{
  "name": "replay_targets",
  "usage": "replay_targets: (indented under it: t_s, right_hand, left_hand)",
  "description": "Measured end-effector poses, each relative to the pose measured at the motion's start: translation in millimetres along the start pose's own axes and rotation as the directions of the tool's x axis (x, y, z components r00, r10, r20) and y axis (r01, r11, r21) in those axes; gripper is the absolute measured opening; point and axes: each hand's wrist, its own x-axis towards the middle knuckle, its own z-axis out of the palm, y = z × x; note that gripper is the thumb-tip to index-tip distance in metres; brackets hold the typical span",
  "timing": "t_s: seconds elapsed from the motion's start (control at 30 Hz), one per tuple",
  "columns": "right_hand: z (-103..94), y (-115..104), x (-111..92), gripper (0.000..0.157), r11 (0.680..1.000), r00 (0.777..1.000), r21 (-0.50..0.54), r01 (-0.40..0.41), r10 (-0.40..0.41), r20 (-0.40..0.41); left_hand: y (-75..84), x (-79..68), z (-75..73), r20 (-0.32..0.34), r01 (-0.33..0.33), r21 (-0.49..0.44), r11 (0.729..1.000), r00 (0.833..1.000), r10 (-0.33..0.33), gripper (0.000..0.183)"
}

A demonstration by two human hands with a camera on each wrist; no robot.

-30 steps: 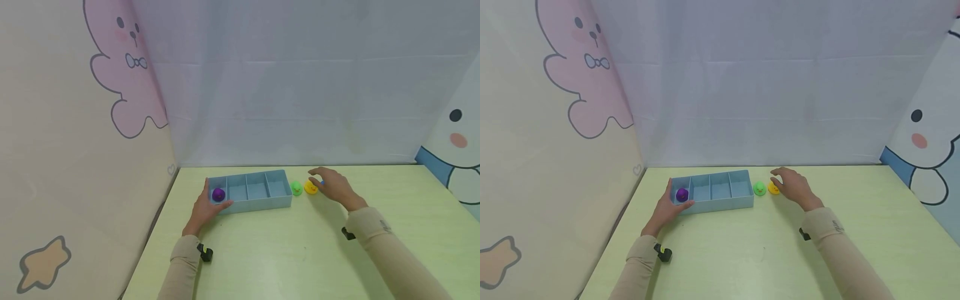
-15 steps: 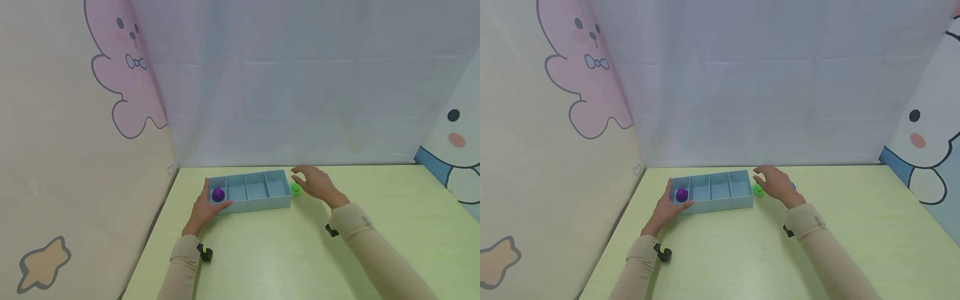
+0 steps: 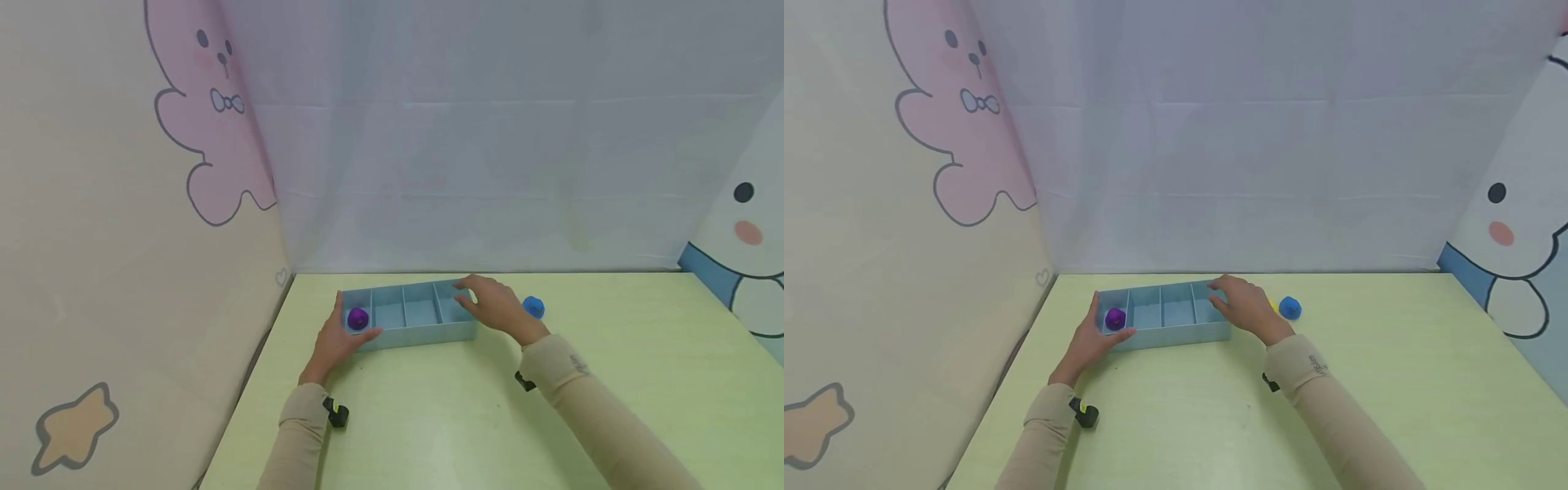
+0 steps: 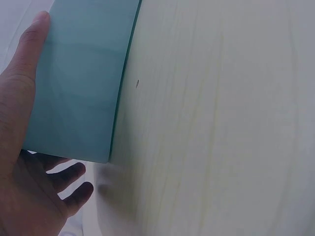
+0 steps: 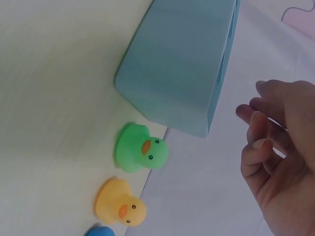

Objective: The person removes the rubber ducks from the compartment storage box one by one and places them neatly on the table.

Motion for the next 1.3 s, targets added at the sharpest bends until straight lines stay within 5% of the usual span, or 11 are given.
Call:
replay_targets:
  t_s: [0.43,1.3]
  right_hand:
    - [6.6,-31.7,12.3,0.036,0.998,0.998,0.011,0.063,-0.064,0.013]
    - [22.7,-60.5,36.5,0.038,0.992,0.987,0.041,0.119,-0.122,0.102]
  left_hand:
    - [3.9,-1.0,-0.2,0.005,0.004,-0.008,1.000,1.000,-0.004,0.137]
    - [6.7,-1.6,-5.5,0.039,0.023,0.024,0.999,0.999,-0.024,0.138]
